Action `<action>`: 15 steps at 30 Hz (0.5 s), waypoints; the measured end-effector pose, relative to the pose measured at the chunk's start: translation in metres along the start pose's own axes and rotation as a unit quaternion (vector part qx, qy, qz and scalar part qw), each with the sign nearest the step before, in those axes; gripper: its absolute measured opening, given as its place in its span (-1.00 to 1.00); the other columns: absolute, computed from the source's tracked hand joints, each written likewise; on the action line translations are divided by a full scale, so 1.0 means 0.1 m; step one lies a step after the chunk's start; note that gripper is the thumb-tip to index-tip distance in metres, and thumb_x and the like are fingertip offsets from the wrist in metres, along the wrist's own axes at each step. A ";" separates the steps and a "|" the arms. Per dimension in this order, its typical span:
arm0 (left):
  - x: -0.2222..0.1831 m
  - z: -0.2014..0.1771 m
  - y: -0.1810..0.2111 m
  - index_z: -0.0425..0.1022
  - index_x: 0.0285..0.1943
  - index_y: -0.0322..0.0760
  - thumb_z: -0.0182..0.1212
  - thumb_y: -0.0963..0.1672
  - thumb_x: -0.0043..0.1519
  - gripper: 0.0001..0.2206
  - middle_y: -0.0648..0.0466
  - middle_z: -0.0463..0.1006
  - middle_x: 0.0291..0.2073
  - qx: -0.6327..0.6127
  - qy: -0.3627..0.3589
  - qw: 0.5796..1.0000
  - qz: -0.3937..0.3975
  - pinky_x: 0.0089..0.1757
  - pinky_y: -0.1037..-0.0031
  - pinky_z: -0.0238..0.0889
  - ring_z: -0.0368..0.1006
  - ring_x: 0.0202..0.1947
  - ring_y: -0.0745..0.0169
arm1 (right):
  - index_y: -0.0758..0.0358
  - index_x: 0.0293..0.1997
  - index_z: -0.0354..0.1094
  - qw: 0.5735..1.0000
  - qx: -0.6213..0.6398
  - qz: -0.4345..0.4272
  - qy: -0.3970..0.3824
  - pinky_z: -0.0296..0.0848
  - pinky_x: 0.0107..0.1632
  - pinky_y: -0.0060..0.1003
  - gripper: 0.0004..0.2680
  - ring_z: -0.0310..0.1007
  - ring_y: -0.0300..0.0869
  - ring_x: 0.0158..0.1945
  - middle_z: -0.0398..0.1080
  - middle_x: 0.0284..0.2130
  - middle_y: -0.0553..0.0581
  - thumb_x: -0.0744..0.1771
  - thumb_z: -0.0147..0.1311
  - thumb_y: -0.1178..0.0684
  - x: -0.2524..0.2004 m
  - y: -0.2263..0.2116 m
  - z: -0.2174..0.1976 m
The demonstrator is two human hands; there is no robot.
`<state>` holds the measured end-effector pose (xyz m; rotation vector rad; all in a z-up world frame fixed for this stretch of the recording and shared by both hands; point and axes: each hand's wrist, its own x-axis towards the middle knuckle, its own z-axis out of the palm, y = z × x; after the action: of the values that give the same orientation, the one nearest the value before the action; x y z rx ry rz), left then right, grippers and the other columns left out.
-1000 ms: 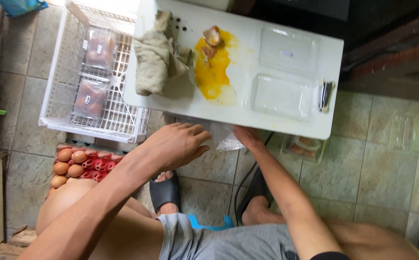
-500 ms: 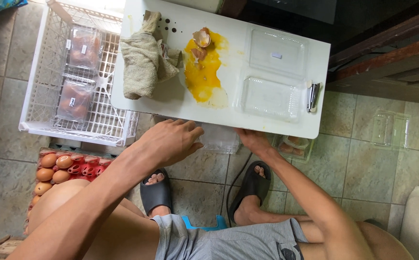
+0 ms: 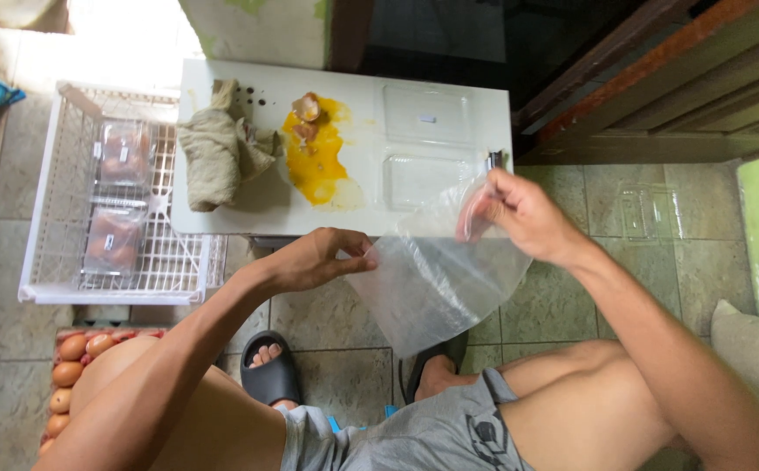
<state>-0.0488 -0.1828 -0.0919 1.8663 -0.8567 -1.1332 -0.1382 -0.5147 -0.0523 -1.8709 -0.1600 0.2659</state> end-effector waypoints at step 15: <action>0.22 -0.01 0.02 0.72 -0.09 -0.32 0.38 -0.12 0.36 -0.86 -0.05 0.76 -0.25 -0.341 0.047 0.938 0.037 0.11 0.28 0.56 0.70 -0.13 0.15 | 0.22 -0.13 0.35 0.958 -0.089 0.047 0.267 0.47 -0.42 -0.40 -0.77 0.54 -0.20 -0.48 0.55 -0.38 0.09 0.61 -0.16 0.05 -0.06 0.13 -0.88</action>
<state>-0.0396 -0.2016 -0.0988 1.2840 -0.3939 -1.1018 -0.1211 -0.6009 -0.0379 -2.0640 0.2837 -0.2018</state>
